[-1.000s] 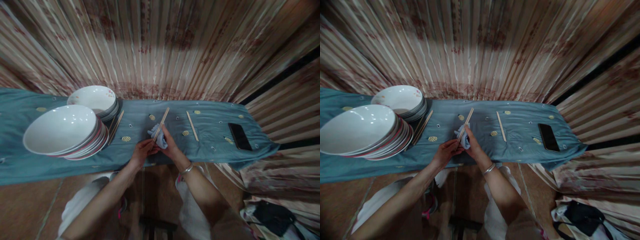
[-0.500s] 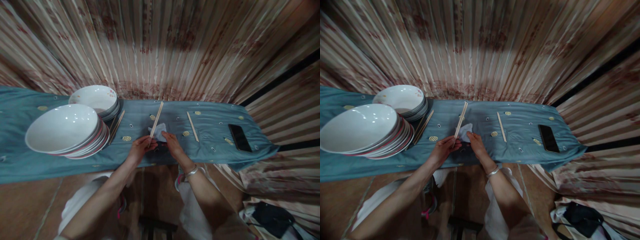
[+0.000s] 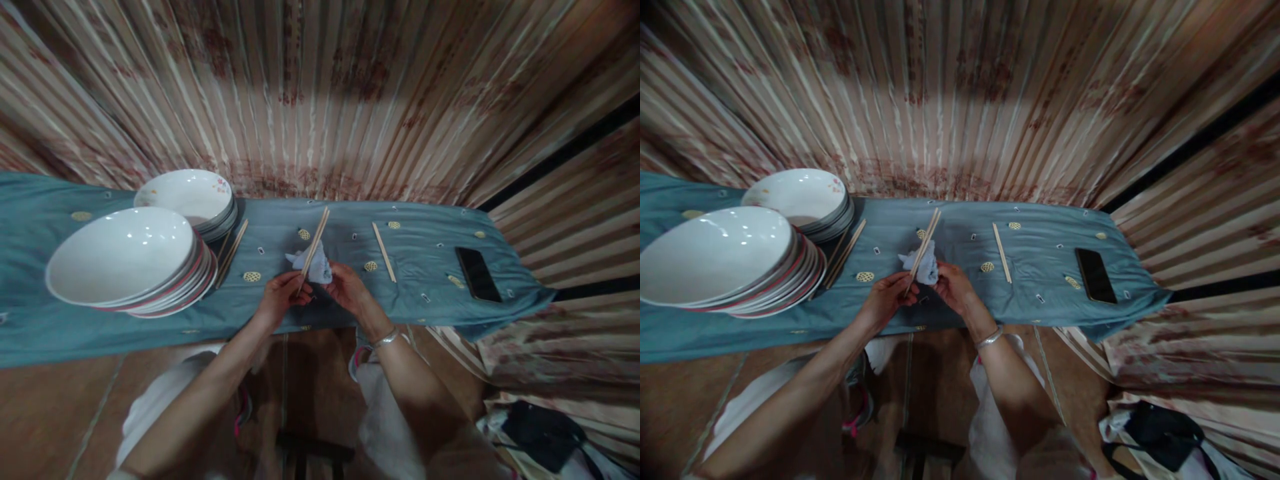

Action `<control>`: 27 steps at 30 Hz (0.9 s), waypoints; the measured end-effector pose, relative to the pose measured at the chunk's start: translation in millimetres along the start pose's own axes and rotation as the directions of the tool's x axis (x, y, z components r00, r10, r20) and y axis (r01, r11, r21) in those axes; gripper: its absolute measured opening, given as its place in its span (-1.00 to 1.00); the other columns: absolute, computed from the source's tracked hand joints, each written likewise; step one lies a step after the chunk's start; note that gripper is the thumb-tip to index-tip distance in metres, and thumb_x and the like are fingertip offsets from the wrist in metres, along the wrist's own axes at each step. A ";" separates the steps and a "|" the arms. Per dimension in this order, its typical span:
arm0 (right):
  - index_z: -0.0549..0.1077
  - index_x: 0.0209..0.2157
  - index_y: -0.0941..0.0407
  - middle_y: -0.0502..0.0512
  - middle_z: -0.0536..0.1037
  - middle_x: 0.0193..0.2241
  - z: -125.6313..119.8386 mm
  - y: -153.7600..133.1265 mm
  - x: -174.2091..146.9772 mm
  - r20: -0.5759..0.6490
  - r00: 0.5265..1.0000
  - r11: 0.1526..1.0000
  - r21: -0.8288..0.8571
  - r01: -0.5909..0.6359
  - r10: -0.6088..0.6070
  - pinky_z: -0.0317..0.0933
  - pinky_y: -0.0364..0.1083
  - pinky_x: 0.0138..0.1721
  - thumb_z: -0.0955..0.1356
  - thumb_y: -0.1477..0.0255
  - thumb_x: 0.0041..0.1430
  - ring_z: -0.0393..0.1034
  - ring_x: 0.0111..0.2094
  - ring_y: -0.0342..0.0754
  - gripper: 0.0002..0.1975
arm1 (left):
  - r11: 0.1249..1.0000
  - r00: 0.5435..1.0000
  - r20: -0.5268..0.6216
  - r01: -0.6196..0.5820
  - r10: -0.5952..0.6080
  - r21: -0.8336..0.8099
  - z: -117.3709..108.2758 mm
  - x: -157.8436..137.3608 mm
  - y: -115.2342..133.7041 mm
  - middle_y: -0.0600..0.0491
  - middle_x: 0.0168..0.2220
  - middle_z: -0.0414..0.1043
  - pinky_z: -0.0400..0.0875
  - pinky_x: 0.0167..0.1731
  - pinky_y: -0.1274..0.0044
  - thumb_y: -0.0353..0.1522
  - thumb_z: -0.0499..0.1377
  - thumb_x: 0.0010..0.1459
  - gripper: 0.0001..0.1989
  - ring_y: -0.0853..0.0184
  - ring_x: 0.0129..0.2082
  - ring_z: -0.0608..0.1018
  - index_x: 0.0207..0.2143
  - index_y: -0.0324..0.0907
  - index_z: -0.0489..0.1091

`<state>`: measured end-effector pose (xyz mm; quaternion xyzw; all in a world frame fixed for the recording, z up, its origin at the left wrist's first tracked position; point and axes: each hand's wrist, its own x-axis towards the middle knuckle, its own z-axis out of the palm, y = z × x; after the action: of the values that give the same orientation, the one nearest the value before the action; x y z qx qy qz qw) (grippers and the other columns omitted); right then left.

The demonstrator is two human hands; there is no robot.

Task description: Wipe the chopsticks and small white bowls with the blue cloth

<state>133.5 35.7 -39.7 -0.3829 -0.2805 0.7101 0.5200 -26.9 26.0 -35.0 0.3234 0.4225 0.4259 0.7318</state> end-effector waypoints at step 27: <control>0.52 -0.58 0.12 -0.07 0.46 -0.65 14.4 16.7 -2.5 -0.034 0.998 0.992 -0.116 0.056 -0.060 0.13 -0.13 -0.47 0.48 0.34 -0.24 0.21 -0.60 -0.18 -0.85 | 0.992 0.997 0.028 -0.073 0.071 0.099 0.3 1.7 -13.6 0.07 -0.59 0.45 0.24 -0.68 0.61 -0.18 0.32 -0.13 -0.70 0.48 -0.71 0.39 -0.50 -0.24 0.42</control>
<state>113.1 28.3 -44.5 -0.4171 -0.3220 0.6701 0.5228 -21.4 21.7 -46.8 0.3799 0.4223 0.4263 0.7040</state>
